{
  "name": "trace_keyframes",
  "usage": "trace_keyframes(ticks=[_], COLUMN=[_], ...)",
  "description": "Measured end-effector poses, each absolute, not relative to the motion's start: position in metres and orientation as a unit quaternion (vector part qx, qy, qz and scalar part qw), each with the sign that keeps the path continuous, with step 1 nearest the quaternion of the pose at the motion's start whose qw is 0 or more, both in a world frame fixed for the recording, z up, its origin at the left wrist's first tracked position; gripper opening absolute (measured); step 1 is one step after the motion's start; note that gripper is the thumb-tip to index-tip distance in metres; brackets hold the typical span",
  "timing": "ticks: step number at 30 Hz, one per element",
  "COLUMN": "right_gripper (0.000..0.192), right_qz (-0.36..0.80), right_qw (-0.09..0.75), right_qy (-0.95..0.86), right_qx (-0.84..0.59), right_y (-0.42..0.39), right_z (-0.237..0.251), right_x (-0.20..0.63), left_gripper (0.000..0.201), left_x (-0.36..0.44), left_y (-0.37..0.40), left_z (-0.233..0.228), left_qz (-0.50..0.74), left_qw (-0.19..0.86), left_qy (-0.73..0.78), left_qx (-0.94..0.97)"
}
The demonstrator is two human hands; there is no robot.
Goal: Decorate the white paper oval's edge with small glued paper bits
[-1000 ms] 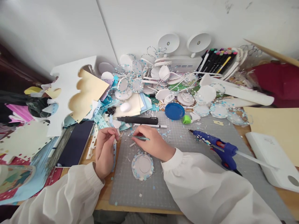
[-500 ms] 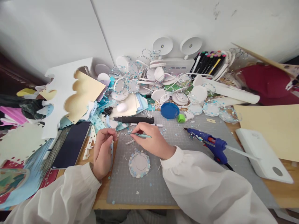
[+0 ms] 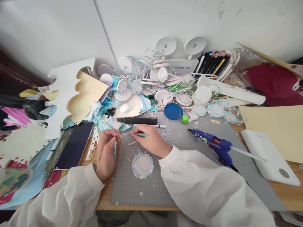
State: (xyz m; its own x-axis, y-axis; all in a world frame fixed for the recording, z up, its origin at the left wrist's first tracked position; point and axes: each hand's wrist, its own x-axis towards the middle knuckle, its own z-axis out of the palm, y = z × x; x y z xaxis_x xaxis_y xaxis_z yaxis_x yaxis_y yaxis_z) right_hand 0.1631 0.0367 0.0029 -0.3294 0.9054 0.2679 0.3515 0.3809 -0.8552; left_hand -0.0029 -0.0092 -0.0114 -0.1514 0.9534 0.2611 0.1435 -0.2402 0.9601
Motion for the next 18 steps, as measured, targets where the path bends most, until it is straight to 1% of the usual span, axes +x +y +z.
trace_keyframes(ticks=[3, 9, 18], right_gripper=[0.008, 0.011, 0.006], right_qz=[0.378, 0.392, 0.354], right_qw=[0.409, 0.434, 0.385], right_qy=[-0.699, -0.658, -0.750], right_qx=[-0.448, -0.475, -0.403], right_y=[0.034, 0.030, 0.040], right_z=[0.009, 0.019, 0.001], right_x=[0.169, 0.185, 0.172], left_gripper=[0.009, 0.010, 0.010], left_x=[-0.003, -0.003, -0.003], left_y=[-0.010, -0.011, -0.010], left_z=[-0.009, -0.007, -0.007], left_qz=[0.577, 0.563, 0.562], left_qw=[0.393, 0.394, 0.395], left_qy=[0.484, 0.492, 0.490], left_qx=[0.528, 0.535, 0.537])
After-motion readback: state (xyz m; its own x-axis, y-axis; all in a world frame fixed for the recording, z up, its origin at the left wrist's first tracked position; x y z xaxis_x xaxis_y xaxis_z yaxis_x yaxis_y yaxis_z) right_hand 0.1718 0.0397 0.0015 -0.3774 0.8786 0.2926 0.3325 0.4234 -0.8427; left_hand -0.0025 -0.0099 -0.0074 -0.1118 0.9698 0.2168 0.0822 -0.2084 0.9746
